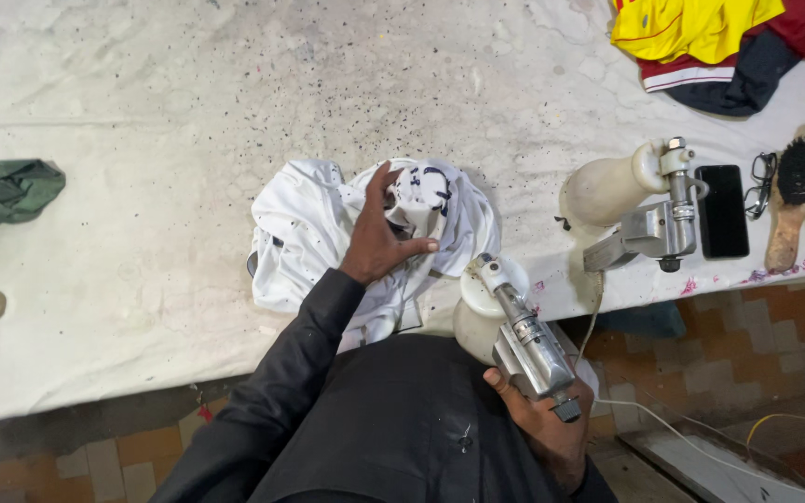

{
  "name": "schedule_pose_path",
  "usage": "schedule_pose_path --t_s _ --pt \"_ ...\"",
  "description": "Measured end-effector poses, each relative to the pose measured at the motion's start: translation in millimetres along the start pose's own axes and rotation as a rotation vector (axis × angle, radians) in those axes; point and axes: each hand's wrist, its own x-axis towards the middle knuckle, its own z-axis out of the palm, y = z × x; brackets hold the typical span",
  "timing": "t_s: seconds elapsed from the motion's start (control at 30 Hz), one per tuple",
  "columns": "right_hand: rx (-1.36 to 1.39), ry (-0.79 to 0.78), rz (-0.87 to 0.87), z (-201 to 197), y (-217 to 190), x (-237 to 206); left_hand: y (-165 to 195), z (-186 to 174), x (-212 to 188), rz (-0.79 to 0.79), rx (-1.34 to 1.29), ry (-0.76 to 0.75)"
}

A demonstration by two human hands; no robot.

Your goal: The person holds a white cap with dark stains on a white cloth on the table and directs a handheld steam gun at the cap, rotating and repositioning it with the other hand to treat different areas. They continue steaming and turning the cap throughout the episode.

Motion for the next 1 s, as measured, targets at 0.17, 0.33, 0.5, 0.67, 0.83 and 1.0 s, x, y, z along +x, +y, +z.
schedule_pose_path --t_s 0.17,0.33,0.5,0.67,0.83,1.0 --pt "-0.066 0.012 -0.194 -1 1 0 0 1 21 -0.037 0.052 -0.069" --pt "-0.07 0.003 -0.206 3 10 -1 -3 -5 26 -0.135 0.03 -0.114" --pt "-0.269 0.034 -0.302 7 17 -1 -1 -1 24 -0.195 0.185 -0.052" --pt "-0.083 0.011 -0.17 10 16 -5 1 -2 24 -0.196 0.191 -0.084" --pt "-0.008 0.029 -0.181 12 12 -2 1 -6 25 -0.192 0.215 -0.09" --pt "0.051 -0.016 -0.1 8 7 -1 -4 -5 22 -0.204 0.252 -0.109"
